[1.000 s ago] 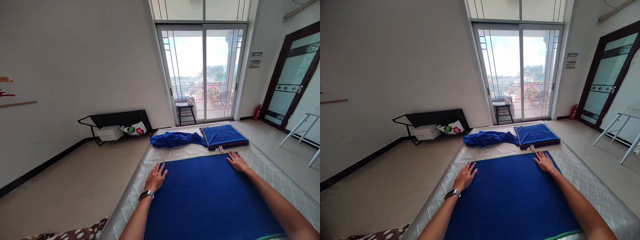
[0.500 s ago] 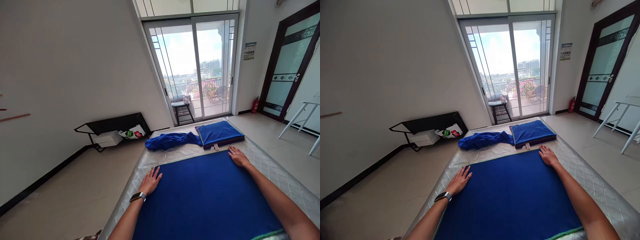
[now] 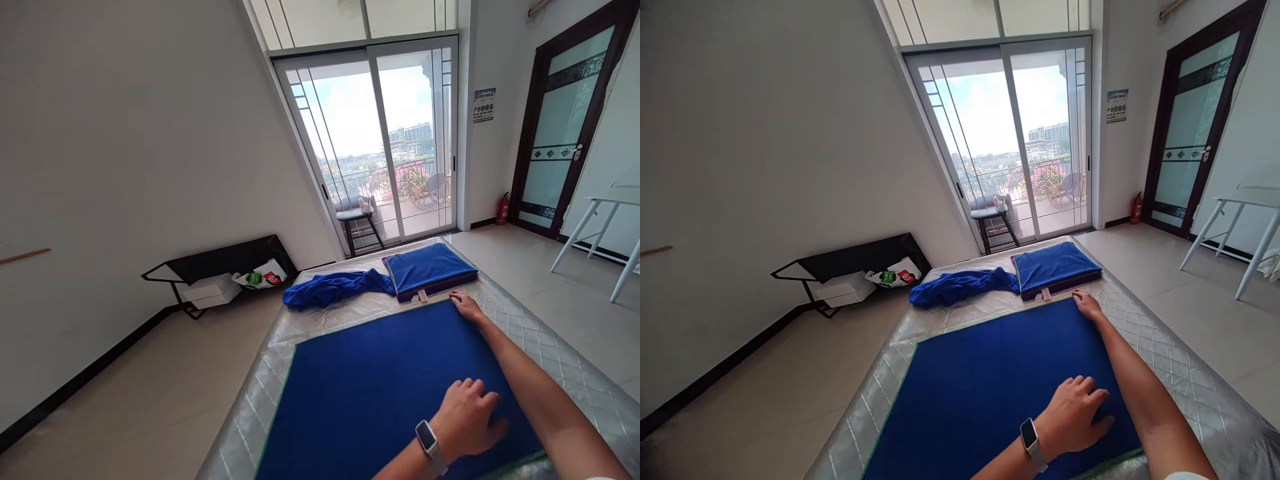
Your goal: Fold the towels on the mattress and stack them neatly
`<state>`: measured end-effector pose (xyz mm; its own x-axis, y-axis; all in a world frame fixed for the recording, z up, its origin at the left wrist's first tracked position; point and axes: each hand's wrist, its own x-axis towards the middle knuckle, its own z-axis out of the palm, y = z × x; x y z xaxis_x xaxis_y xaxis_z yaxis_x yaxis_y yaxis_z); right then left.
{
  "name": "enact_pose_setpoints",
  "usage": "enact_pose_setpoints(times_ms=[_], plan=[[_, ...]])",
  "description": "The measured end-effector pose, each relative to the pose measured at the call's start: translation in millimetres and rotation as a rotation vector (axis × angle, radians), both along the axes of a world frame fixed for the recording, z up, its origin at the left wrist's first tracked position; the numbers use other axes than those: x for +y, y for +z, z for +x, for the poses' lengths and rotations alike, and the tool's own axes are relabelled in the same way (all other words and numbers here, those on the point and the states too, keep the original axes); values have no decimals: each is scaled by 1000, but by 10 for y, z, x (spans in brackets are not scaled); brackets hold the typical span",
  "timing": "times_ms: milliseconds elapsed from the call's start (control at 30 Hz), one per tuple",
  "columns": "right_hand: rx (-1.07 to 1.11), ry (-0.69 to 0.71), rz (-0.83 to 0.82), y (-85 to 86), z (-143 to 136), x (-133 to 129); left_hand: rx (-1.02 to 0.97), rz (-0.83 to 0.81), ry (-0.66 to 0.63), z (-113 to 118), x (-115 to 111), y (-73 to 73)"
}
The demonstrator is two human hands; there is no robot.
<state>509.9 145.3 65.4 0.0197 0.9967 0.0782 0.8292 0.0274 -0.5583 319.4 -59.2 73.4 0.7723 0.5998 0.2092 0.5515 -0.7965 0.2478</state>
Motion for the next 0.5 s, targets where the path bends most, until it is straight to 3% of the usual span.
enact_pose_setpoints(times_ms=[100, 200, 333, 500], plan=[[6, -18, 9, -6, -3, 0, -12, -3, -86, 526, -244, -2], [7, -39, 18, -4, -12, -9, -11, 5, -148, 766, -360, 37], [11, -78, 12, 3, -29, -7, -52, 32, -119, 803, -436, 81], [15, -129, -22, 78, -72, 8, -97, -48, -59, 785, -470, 107]])
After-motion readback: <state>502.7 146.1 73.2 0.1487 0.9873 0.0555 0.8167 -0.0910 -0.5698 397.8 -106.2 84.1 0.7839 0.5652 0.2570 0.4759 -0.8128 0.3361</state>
